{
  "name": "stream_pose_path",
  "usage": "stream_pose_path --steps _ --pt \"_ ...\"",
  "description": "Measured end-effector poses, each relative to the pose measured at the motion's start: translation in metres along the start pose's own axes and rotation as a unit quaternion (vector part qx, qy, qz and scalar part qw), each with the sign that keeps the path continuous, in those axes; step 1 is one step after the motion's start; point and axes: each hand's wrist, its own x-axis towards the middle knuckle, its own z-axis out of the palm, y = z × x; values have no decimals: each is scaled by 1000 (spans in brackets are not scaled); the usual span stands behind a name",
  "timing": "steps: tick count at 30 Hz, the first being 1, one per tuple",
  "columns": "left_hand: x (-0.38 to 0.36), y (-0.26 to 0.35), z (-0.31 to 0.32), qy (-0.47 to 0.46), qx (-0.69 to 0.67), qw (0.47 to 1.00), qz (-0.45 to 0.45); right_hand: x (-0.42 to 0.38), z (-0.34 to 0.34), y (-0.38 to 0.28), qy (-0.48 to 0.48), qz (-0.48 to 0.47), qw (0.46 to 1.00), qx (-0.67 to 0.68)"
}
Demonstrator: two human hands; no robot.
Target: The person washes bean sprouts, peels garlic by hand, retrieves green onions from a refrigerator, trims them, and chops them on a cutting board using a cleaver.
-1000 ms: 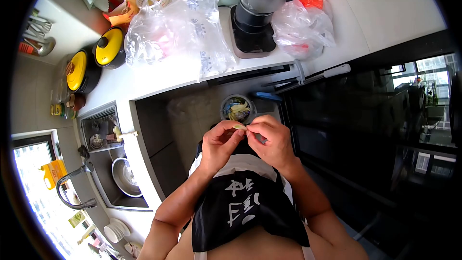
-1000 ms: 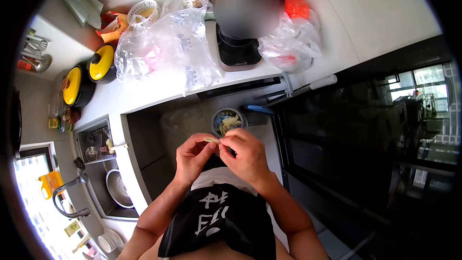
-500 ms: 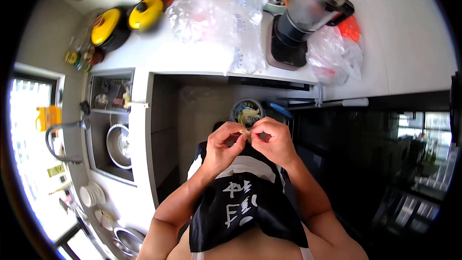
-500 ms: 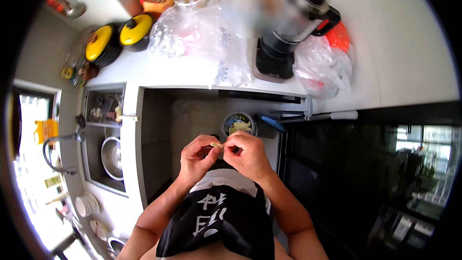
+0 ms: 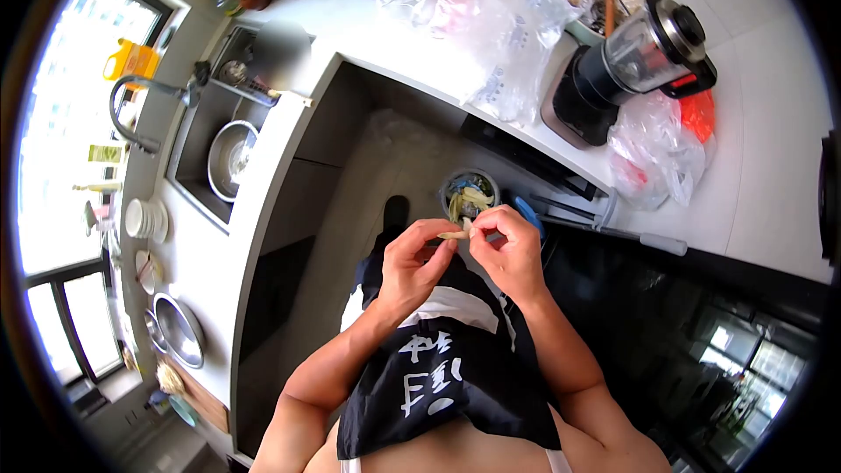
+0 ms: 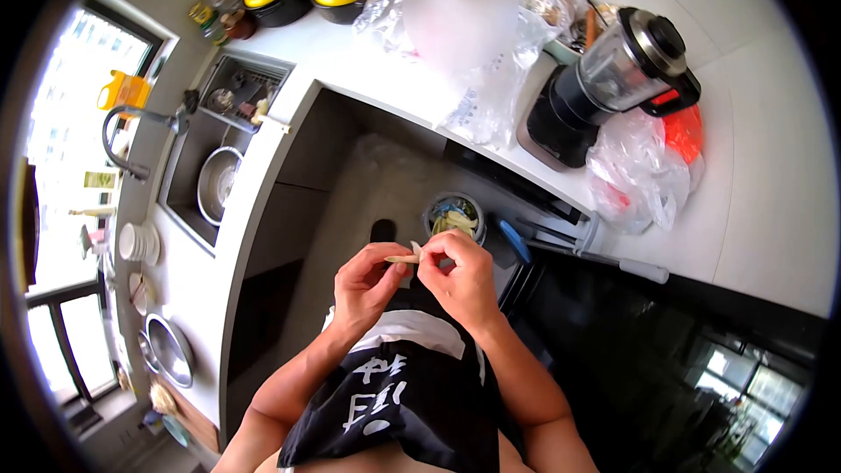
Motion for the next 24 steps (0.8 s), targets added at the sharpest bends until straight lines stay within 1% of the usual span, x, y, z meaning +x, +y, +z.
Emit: stream_pose_path --steps 1,2,3,4,5,6,7,9,11,12,13,14,15,16,17,18,19,20,21,22,23,24 --pt "-5 -1 0 12 0 1000 4 -3 3 1 14 26 999 17" --pt "-10 -2 0 40 -42 998 -1 -9 4 7 2 97 991 87" --pt "-15 -2 -1 68 -85 994 -5 -10 5 4 12 137 981 134" --pt "-19 0 -2 93 -123 987 -35 -10 3 8 22 143 979 144" --pt "-22 0 -6 105 -123 986 -31 -10 1 14 33 150 976 154" --pt "-24 -1 -12 137 -215 966 -45 -10 -1 15 60 175 967 177" --pt "-25 -1 -20 168 -307 935 -54 -10 -5 22 74 178 962 192" --pt "-33 0 -36 207 -316 925 -47 -13 -19 57 91 182 975 86" --pt "-51 -6 -59 223 -333 915 -56 -14 -40 97 79 234 969 -22" --pt "-62 -10 -69 257 -325 908 -66 -21 -58 132 23 136 958 -250" --pt "-77 -19 -83 279 -312 905 -78 -30 -79 176 -28 12 890 -455" --pt "-93 -30 -98 315 -284 900 -96 -39 -103 220 -44 97 878 -467" --pt "-113 -41 -114 352 -261 891 -116 -40 -110 228 -43 135 853 -503" --pt "-136 -56 -133 397 -238 876 -135 -41 -113 235 -52 192 839 -506" --pt "-158 -63 -149 441 -233 852 -159 -40 -112 245 -66 240 824 -508" --pt "-185 -82 -168 482 -230 827 -177 -41 -118 277 -100 247 816 -512" --pt "-213 -105 -187 517 -230 801 -196 -43 -105 295 -98 250 821 -503" --pt "-242 -127 -207 560 -221 766 -224 -42 -88 303 -119 270 824 -483" --pt "-272 -149 -226 598 -216 728 -255 -48 -69 321 -112 250 852 -447" --pt "-302 -168 -244 631 -268 683 -252 -50 -48 344 -119 291 877 -362" --pt "-333 -185 -266 659 -321 634 -247 -53 -11 333 -140 370 870 -295" --pt "-362 -200 -284 674 -336 614 -236 -57 33 298 -169 394 856 -291"
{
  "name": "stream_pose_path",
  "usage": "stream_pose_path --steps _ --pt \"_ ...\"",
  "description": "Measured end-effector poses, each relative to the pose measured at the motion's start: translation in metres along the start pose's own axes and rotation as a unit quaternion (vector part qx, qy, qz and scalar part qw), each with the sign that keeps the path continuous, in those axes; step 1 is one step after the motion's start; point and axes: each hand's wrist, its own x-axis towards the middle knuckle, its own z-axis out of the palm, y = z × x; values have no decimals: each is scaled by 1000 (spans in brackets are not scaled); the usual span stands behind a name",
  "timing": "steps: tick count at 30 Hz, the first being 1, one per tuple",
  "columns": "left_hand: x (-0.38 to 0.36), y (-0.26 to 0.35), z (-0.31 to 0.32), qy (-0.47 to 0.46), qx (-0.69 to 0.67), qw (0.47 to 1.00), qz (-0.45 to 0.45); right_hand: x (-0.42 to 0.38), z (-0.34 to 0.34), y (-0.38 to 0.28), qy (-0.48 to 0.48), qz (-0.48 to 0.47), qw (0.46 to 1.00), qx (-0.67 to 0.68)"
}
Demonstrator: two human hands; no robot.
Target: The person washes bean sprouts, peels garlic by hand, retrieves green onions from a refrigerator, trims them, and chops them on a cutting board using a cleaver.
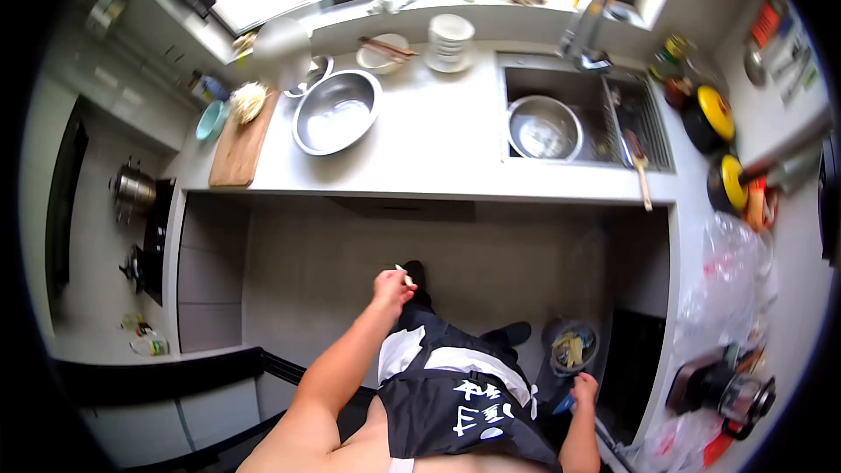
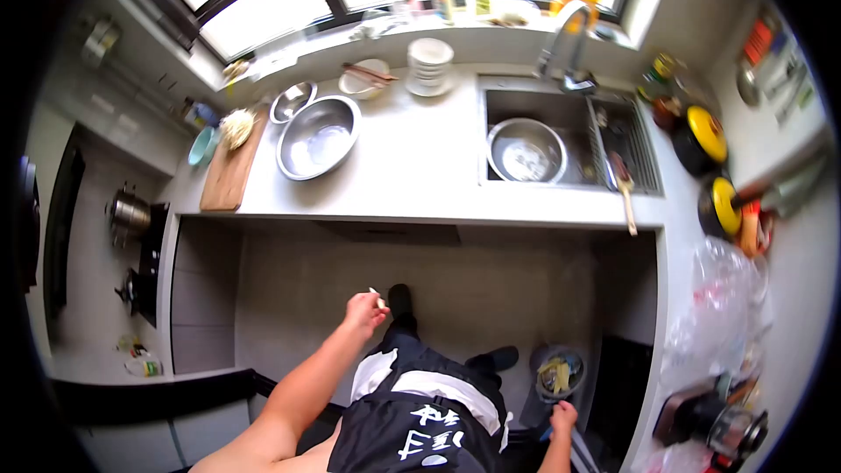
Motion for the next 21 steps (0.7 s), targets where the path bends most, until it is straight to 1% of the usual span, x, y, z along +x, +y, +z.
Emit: stream_pose_path --steps 1,3,4,6,7,9,10,11,12,13,15,17,18,19,20,21 --pt "25 13 -28 14 -26 1000 -4 -13 28 -28 -43 -2 999 4" --pt "77 45 -78 19 -47 999 -10 -26 85 -64 -101 -68 993 1" --pt "106 62 -99 60 -55 997 -15 -38 112 -83 -102 -78 992 -3" --pt "161 95 -144 86 -100 991 -25 -68 161 -121 -148 -134 980 -16" --pt "179 115 -159 96 -115 989 -24 -86 183 -140 -150 -142 978 -39" --pt "213 157 -183 96 -93 991 -11 -112 224 -171 -162 -167 971 -63" --pt "231 179 -193 95 -99 991 2 -124 240 -185 -165 -192 963 -87" --pt "247 200 -204 95 -102 990 13 -129 256 -193 -183 -226 953 -81" --pt "264 221 -214 85 -113 989 31 -119 269 -192 -175 -276 938 -118" --pt "280 245 -221 76 -122 988 50 -107 281 -192 -165 -325 919 -152" --pt "275 302 -220 40 -221 968 110 -123 297 -218 -171 -337 914 -148" --pt "272 355 -221 18 -200 961 189 -130 309 -237 -164 -347 908 -165" --pt "275 379 -218 38 -197 961 192 -136 313 -249 -163 -352 907 -167" --pt "275 402 -215 58 -195 959 196 -150 317 -268 -161 -376 892 -194" --pt "275 423 -211 58 -203 957 199 -160 322 -285 -159 -401 874 -222" --pt "270 439 -205 53 -203 955 210 -163 326 -297 -162 -400 876 -218"
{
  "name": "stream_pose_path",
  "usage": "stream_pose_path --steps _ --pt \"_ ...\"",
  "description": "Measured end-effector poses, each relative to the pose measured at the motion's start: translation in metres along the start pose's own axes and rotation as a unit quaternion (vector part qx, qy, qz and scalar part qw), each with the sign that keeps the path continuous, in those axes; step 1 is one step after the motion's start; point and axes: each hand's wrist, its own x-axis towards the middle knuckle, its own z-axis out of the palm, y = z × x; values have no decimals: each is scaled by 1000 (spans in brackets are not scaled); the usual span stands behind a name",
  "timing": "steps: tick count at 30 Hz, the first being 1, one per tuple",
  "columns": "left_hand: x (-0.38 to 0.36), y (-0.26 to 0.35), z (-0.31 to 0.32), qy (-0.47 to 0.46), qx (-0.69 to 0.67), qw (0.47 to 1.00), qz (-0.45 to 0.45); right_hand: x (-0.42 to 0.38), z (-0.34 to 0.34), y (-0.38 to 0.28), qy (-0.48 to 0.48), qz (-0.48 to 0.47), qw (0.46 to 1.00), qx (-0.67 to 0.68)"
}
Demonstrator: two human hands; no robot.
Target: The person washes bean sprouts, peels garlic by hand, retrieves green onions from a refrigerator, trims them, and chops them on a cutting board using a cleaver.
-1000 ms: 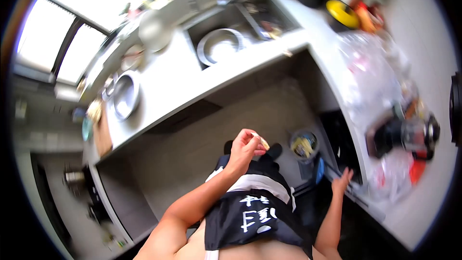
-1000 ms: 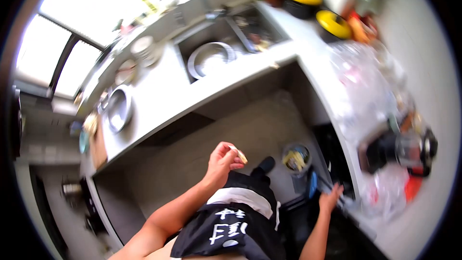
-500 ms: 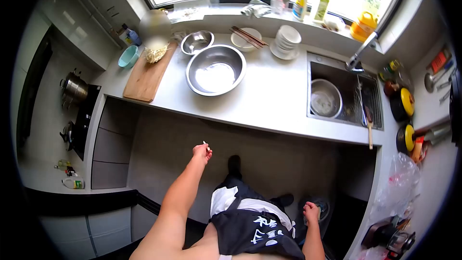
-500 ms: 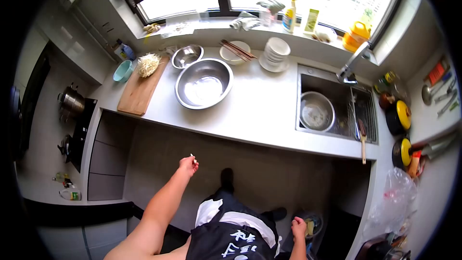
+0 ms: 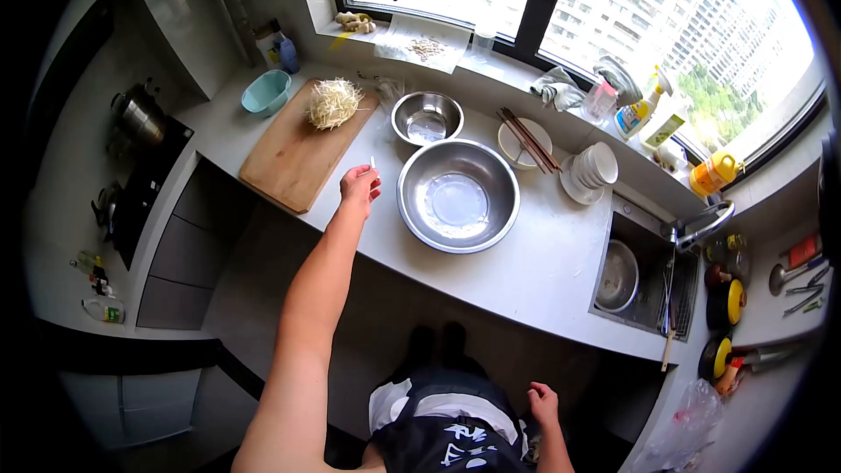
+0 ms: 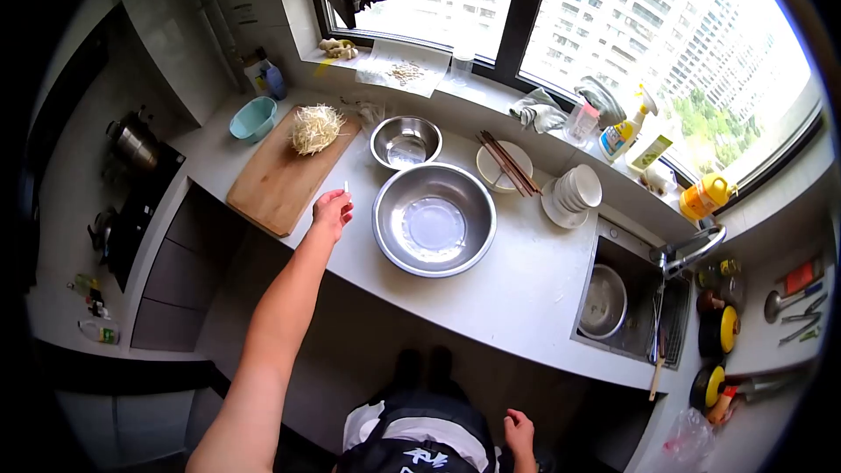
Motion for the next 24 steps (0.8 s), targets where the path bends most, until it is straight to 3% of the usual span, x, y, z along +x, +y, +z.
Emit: stream_pose_path --steps 2,8,12,15,19,21,24 --pt "4 1 17 0 -4 1000 7 14 -5 -21 -4 -14 1000 -11" --pt "39 -38 51 45 8 995 -93 59 -6 -45 -58 21 997 -42" --pt "69 -19 103 -7 -91 994 -57 84 -12 -55 -73 26 995 -65" --pt "65 -16 111 34 -60 997 -33 108 -13 -67 -117 -3 988 -105" --pt "-7 -38 68 11 -42 998 33 141 6 -130 -196 -57 969 -141" --pt "-57 -62 24 70 20 993 88 152 23 -160 -248 -88 956 -130" --pt "-131 -138 -61 164 3 985 47 157 59 -208 -319 -100 940 -74"
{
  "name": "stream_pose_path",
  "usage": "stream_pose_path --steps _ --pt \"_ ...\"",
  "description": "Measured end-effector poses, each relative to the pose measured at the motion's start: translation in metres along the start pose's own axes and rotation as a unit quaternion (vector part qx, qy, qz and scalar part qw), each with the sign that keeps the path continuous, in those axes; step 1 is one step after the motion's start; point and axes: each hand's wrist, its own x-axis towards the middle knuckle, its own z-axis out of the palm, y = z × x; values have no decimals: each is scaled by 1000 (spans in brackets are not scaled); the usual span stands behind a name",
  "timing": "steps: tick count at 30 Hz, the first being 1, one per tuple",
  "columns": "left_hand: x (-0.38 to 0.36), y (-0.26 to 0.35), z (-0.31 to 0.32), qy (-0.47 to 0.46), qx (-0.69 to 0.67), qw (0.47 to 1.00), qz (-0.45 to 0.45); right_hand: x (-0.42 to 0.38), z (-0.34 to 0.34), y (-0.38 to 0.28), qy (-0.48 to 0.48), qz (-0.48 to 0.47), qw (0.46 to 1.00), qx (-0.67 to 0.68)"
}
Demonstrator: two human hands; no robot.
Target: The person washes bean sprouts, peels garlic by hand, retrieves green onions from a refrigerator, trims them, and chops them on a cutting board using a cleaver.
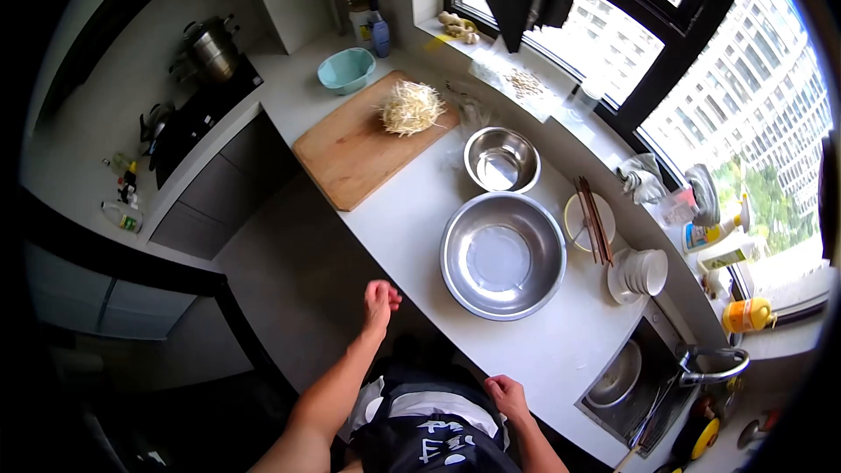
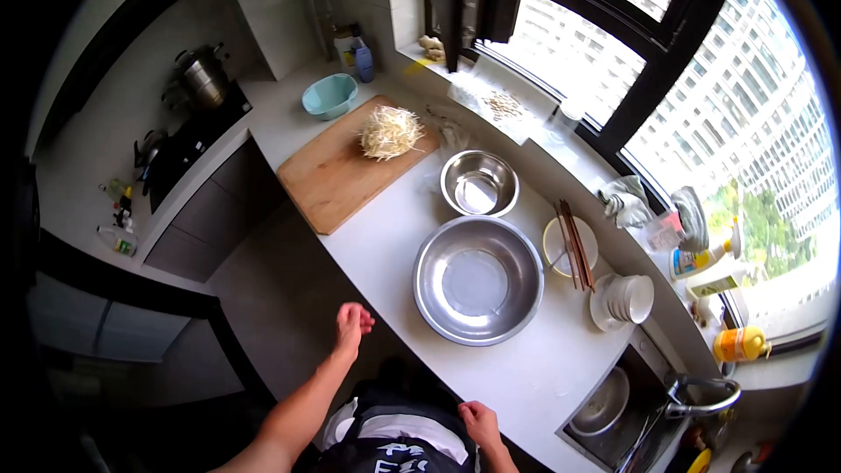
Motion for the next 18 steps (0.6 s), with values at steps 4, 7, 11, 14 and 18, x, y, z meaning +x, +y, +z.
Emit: stream_pose_path --steps 4,7,11,14,18 --pt "-79 -127 -159 143 104 971 -161 37 36 -73 -118 -48 991 -33" --pt "-141 -220 -278 266 150 919 -251 58 79 -129 -169 -110 975 -91" --pt "-210 -205 -317 410 129 841 -329 88 146 -171 -222 -190 949 -120" --pt "-238 -270 -364 355 205 838 -360 117 193 -192 -223 -237 936 -131" --pt "-238 -268 -400 299 250 834 -390 170 229 -171 -153 -206 931 -258"
